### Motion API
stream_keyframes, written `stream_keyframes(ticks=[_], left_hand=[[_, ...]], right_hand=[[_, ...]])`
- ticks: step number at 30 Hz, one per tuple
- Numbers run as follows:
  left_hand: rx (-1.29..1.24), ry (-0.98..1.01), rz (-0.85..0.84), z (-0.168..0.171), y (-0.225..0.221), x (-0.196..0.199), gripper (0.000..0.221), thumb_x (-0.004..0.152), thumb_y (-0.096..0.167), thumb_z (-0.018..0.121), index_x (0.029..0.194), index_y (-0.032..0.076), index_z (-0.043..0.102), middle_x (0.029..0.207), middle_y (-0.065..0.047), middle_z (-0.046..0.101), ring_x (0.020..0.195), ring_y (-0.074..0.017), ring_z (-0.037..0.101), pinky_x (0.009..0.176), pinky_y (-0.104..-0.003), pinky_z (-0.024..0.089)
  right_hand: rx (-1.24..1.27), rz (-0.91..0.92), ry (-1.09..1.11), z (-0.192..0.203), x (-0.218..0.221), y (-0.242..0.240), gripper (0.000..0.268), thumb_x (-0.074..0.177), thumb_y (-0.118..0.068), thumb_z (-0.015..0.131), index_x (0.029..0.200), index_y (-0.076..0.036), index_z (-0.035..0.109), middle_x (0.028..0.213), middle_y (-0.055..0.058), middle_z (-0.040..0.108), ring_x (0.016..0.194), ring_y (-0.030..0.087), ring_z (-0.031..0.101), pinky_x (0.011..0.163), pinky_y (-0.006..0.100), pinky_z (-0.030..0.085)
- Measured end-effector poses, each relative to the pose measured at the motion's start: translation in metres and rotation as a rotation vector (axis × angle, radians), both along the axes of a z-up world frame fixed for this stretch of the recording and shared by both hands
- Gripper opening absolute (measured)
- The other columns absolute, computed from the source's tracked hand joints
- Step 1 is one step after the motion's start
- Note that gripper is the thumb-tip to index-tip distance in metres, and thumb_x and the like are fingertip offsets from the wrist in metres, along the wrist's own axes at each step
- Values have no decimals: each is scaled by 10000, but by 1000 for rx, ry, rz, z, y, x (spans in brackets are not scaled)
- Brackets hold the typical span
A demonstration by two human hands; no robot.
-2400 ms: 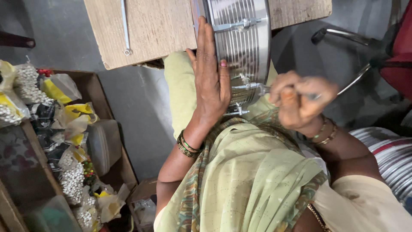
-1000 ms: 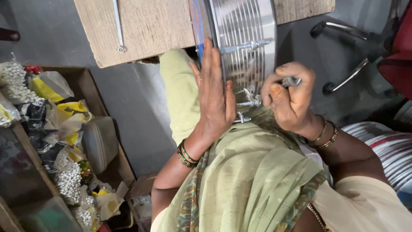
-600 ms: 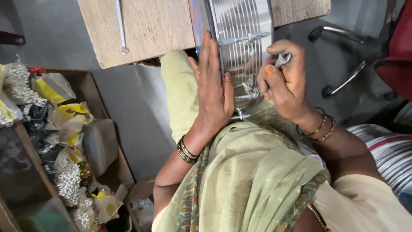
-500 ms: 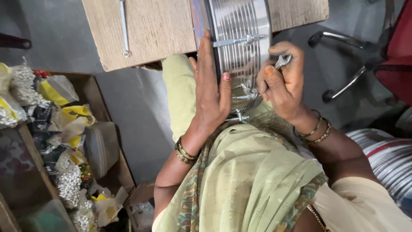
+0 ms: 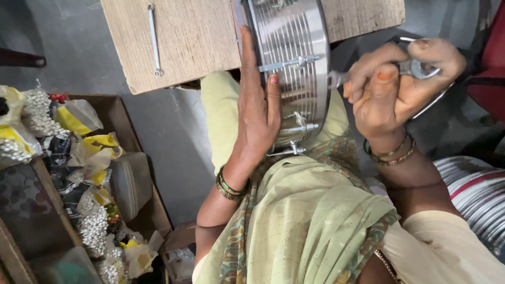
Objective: The person uses a wrench to tighten bolts around the side of a metal drum, turning the object over and repositioning it between adjustments.
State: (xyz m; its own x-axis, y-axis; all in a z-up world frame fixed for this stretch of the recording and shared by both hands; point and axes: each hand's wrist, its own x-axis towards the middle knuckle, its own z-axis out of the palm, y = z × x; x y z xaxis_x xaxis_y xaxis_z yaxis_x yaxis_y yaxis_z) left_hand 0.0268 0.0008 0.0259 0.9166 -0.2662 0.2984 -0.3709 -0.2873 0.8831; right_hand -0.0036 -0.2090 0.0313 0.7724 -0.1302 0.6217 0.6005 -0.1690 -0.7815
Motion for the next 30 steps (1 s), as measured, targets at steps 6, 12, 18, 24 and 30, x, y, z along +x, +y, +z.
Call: stream_keyframes(ticks=[6, 12, 18, 24, 30], left_hand=[[31, 3, 1, 2, -1, -4, 566, 1223, 180, 384, 1645, -26, 67, 1730, -216, 130, 1597, -335, 146, 1343, -404, 162], [1, 20, -25, 2, 1, -8, 569, 1222, 152, 401, 1646, -15, 60, 1731, -215, 113, 1596, -338, 146, 1339, -402, 162], [14, 14, -37, 3, 2, -12, 627, 1158, 12, 453, 1643, -14, 56, 1726, -219, 83, 1594, -341, 128, 1336, -405, 151], [9, 40, -43, 6, 3, -12, 652, 1136, -14, 474, 1637, -29, 56, 1722, -235, 81, 1642, -355, 134, 1383, -407, 164], [9, 33, -33, 4, 2, -8, 595, 1185, 92, 416, 1634, -30, 45, 1719, -240, 108, 1639, -357, 147, 1377, -406, 166]], right_hand=[[-175, 66, -206, -5, 25, 9, 282, 1207, -190, 433, 1378, -201, 210, 890, 192, 612, 547, 203, 534, 498, 256, 486], [-309, 136, -492, -1, 40, 9, 262, 1069, -105, 532, 1192, -152, 306, 737, 135, 636, 481, 239, 575, 461, 423, 541], [-342, 156, -451, 9, 42, 10, 238, 1069, -158, 529, 1109, -178, 295, 774, 142, 652, 522, 268, 601, 516, 433, 556], [-240, 174, -374, -11, 44, 7, 267, 1048, 14, 491, 1205, -110, 315, 667, 118, 557, 483, 229, 576, 436, 369, 519], [-119, 195, 197, 6, 35, 1, 247, 1235, -40, 438, 1415, -146, 306, 771, 137, 496, 543, 157, 451, 508, 246, 397]])
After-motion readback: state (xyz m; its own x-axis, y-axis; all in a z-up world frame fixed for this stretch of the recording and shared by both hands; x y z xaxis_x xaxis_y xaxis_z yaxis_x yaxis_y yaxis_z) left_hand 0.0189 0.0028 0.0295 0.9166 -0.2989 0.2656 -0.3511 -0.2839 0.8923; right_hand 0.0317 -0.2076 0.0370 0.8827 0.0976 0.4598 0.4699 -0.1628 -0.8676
